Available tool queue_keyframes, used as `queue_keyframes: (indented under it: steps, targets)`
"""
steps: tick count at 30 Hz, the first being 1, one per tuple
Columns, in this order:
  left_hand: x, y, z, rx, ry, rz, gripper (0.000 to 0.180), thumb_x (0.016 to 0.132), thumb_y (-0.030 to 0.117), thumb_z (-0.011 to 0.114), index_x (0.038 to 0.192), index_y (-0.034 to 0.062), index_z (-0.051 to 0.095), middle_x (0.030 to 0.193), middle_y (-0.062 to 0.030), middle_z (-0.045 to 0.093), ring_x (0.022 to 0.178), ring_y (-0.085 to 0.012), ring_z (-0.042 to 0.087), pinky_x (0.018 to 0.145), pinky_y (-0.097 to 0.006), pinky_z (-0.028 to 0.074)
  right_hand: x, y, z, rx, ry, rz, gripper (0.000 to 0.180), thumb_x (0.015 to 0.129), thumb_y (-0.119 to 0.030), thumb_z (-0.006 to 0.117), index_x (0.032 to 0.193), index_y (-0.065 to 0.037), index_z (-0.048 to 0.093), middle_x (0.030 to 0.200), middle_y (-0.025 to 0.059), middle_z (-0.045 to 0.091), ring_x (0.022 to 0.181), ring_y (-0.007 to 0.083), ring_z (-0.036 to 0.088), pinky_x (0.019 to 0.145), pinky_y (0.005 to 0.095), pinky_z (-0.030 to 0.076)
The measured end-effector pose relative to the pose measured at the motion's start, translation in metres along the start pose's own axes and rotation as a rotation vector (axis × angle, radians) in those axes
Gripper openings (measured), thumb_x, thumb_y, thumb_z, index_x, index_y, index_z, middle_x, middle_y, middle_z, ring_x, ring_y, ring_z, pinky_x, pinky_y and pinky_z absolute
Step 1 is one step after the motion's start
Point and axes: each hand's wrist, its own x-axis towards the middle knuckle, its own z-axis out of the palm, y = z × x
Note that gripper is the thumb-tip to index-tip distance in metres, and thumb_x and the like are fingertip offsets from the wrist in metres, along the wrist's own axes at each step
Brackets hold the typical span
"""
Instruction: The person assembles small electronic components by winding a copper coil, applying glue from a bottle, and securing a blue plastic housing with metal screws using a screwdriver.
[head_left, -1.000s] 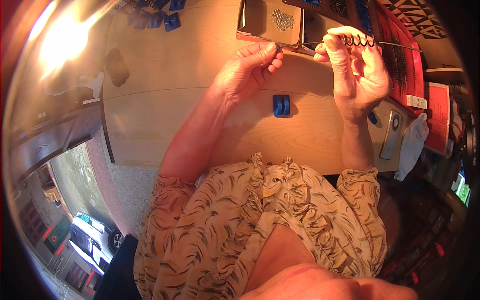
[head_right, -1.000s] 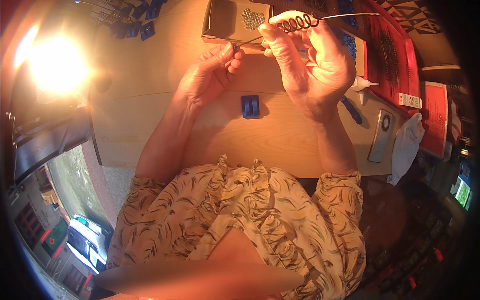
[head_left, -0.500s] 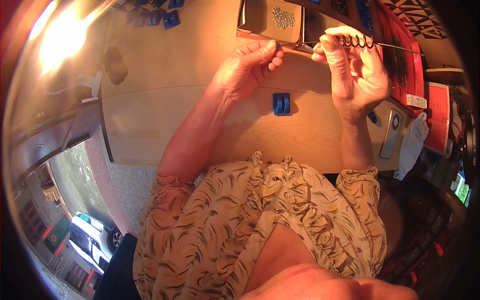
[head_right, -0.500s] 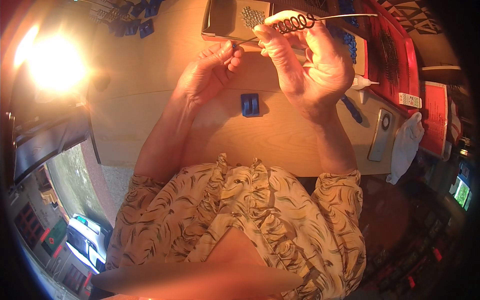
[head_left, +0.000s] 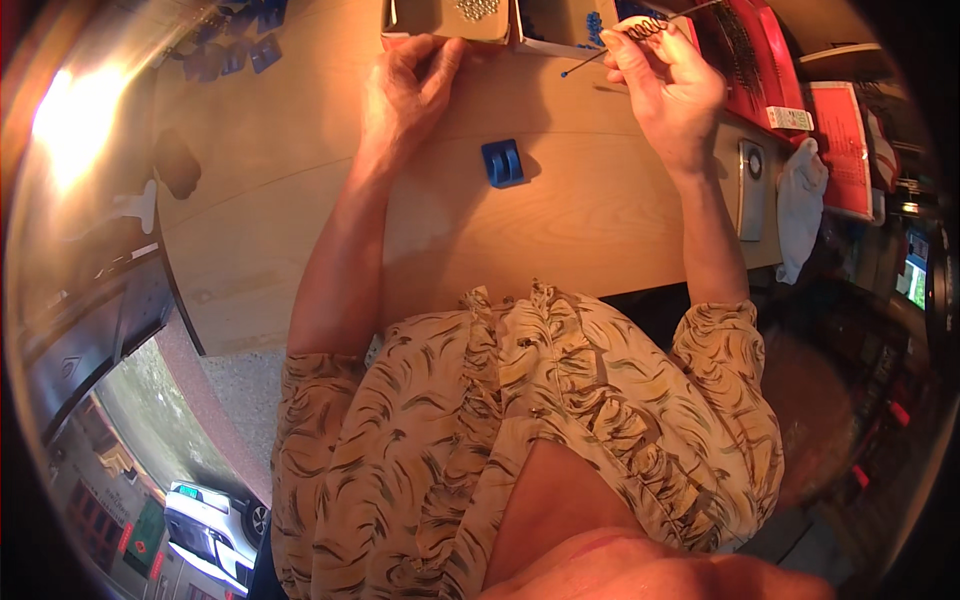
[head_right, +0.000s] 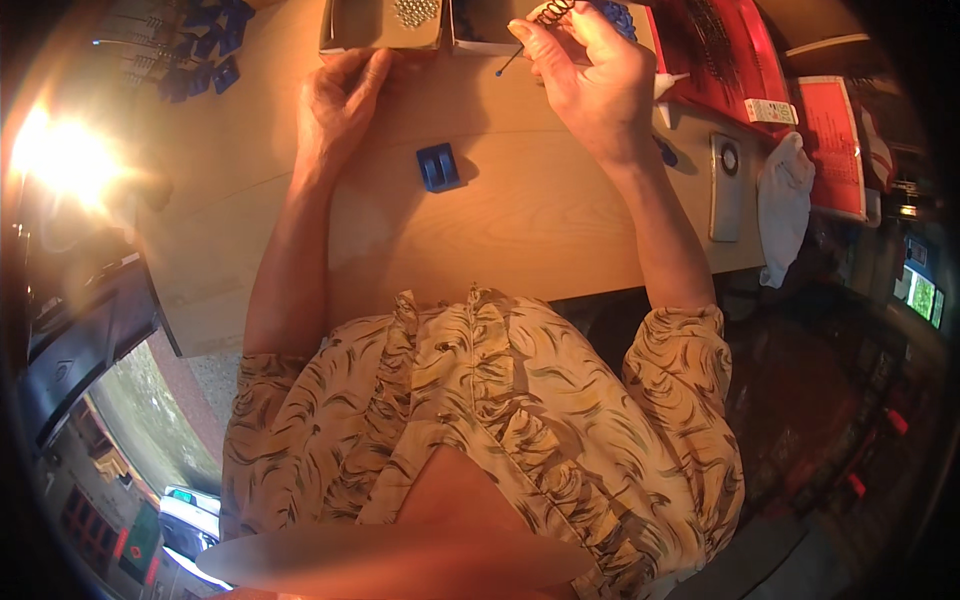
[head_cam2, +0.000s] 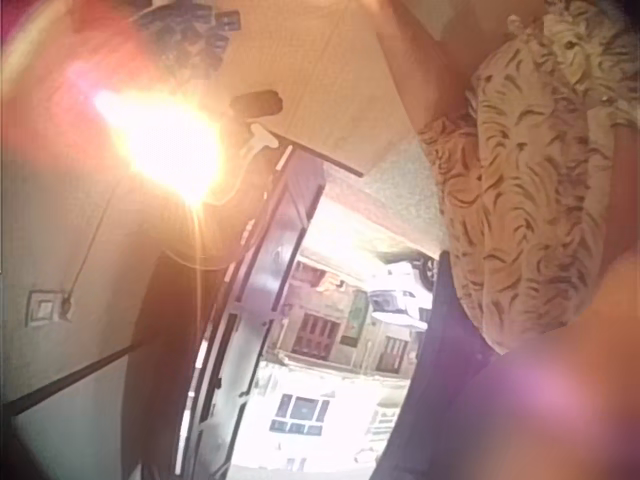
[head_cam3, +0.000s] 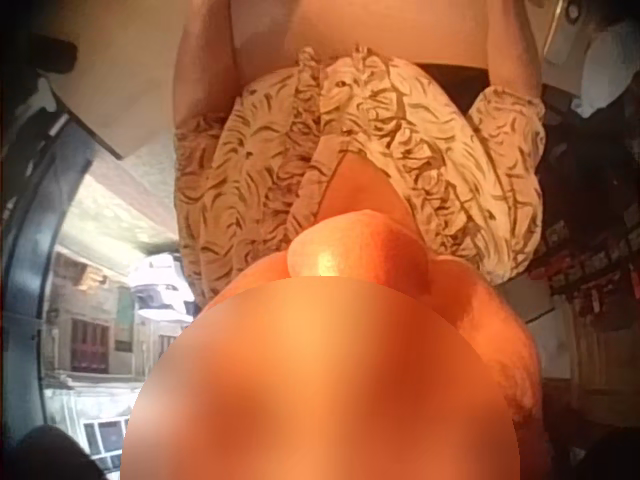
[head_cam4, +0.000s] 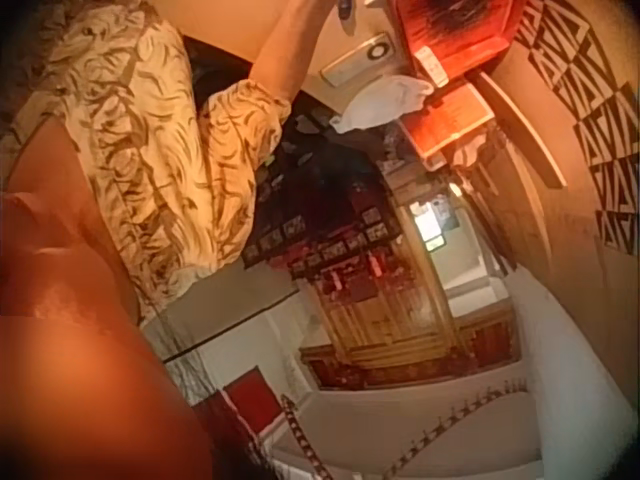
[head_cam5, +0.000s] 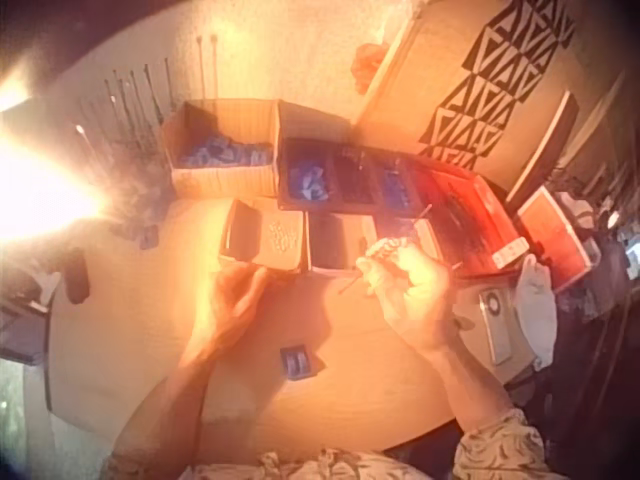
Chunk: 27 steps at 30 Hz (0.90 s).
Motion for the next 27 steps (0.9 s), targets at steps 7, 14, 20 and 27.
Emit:
queue_keyframes:
  steps: [7, 14, 20, 27]
  targets:
    - [0.007, 0.001, -0.008, 0.3, -0.02, 0.0, 0.029, 0.095, 0.035, 0.063, 0.1, 0.0104, 0.077, 0.077, -0.0039, 0.073, 0.07, -0.0161, 0.068, 0.067, -0.032, 0.053, 0.008, -0.012, 0.012, -0.263, -0.074, 0.053, 0.012, 0.093, -0.006, 0.064, 0.1, 0.004, 0.064, 0.085, 0.0076, 0.066, 0.076, 0.0135, 0.061, 0.067, 0.0279, 0.05]
    - [-0.003, 0.023, -0.011, 0.156, -0.048, 0.1, 0.026, 0.095, 0.03, 0.06, 0.101, 0.0102, 0.076, 0.08, -0.005, 0.073, 0.073, -0.0173, 0.067, 0.07, -0.033, 0.053, 0.007, -0.008, 0.015, -0.242, -0.019, -0.016, 0.008, 0.09, -0.004, 0.068, 0.091, 0.003, 0.065, 0.076, 0.0045, 0.063, 0.07, 0.0103, 0.057, 0.062, 0.0258, 0.047]
    - [0.001, 0.017, -0.008, 0.121, -0.027, 0.216, 0.023, 0.094, 0.019, 0.057, 0.103, 0.0076, 0.075, 0.088, -0.0097, 0.073, 0.08, -0.0224, 0.069, 0.077, -0.035, 0.053, 0.009, 0.003, 0.013, -0.282, 0.001, -0.13, 0.008, 0.089, -0.004, 0.068, 0.091, 0.003, 0.065, 0.076, 0.0048, 0.064, 0.069, 0.01, 0.058, 0.062, 0.0258, 0.047]
    - [0.004, 0.016, -0.007, 0.091, -0.034, 0.276, 0.022, 0.094, 0.009, 0.055, 0.104, 0.0055, 0.074, 0.095, -0.0138, 0.074, 0.087, -0.0269, 0.07, 0.083, -0.037, 0.053, 0.004, -0.001, 0.013, -0.29, 0.0, -0.072, 0.006, 0.09, -0.003, 0.068, 0.091, 0.002, 0.066, 0.074, 0.004, 0.064, 0.068, 0.0094, 0.059, 0.061, 0.0255, 0.047]
